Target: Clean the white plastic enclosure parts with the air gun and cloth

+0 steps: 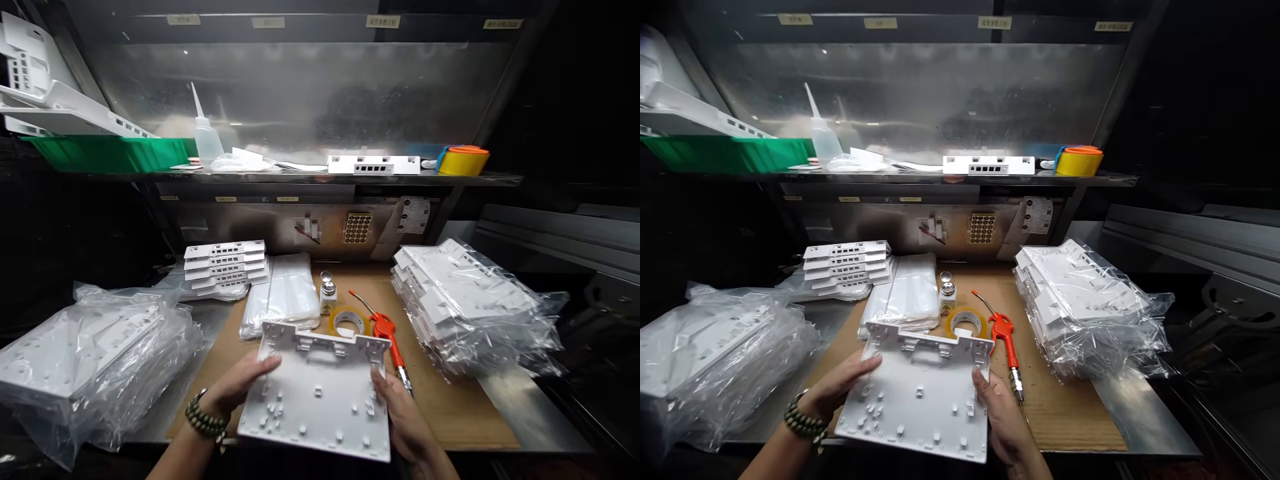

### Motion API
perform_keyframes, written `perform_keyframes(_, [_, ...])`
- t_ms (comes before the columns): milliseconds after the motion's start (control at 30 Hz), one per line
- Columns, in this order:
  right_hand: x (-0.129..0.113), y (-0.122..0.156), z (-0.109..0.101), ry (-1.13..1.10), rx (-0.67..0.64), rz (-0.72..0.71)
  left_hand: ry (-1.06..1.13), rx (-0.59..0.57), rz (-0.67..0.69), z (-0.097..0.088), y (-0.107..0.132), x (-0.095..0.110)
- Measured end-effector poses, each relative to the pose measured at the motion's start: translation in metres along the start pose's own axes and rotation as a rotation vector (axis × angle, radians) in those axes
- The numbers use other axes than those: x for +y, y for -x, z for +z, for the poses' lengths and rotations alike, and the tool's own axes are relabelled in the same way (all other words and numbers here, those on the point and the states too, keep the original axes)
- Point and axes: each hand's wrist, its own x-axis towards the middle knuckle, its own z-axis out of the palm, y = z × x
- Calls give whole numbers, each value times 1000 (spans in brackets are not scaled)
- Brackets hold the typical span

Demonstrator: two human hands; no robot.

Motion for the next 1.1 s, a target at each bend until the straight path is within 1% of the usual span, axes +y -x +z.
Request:
perform_keyframes(33, [3, 0, -5, -96, 89, 20, -50, 28, 33, -1, -16, 0])
perform_keyframes(67, [3, 0, -11, -194, 160, 39, -102, 82, 78, -3, -32, -2])
perform_keyframes(133, [-2, 1, -23, -364, 270, 50, -241, 217, 192, -10, -61, -7])
perform_keyframes(200, [-11, 2, -33, -485, 354, 19, -383, 303, 286, -16, -83, -12])
perform_keyframes(300, [-23, 6, -41, -578, 444, -62, -530, 339, 334, -24, -104, -17])
perform_keyframes(400, [-28, 10, -45, -589, 461, -118, -583, 358, 306, -34, -114, -16])
perform_keyframes(500, [-29, 12, -48, -575, 466, -149, -548, 330, 238, -50, -125, -11])
perform_keyframes(667, [-30, 12, -48, -555, 517, -185, -349, 137, 62, -77, -145, 1])
perform_keyframes(767, [-30, 11, -48, -537, 536, -182, -246, 62, -8, -89, -150, 8])
perform_keyframes(867, [-27, 7, -41, -458, 600, -220, -193, 30, -19, -93, -150, 10])
perform_keyframes(967, [-19, -5, -19, -307, 716, -332, -204, 25, 7, -86, -150, 3])
perform_keyframes(1033, [-13, -15, 4, -133, 711, -400, -242, 50, 41, -77, -151, -4])
perform_keyframes(1100, [-8, -24, 28, 95, 645, -470, -300, 89, 79, -68, -153, -10])
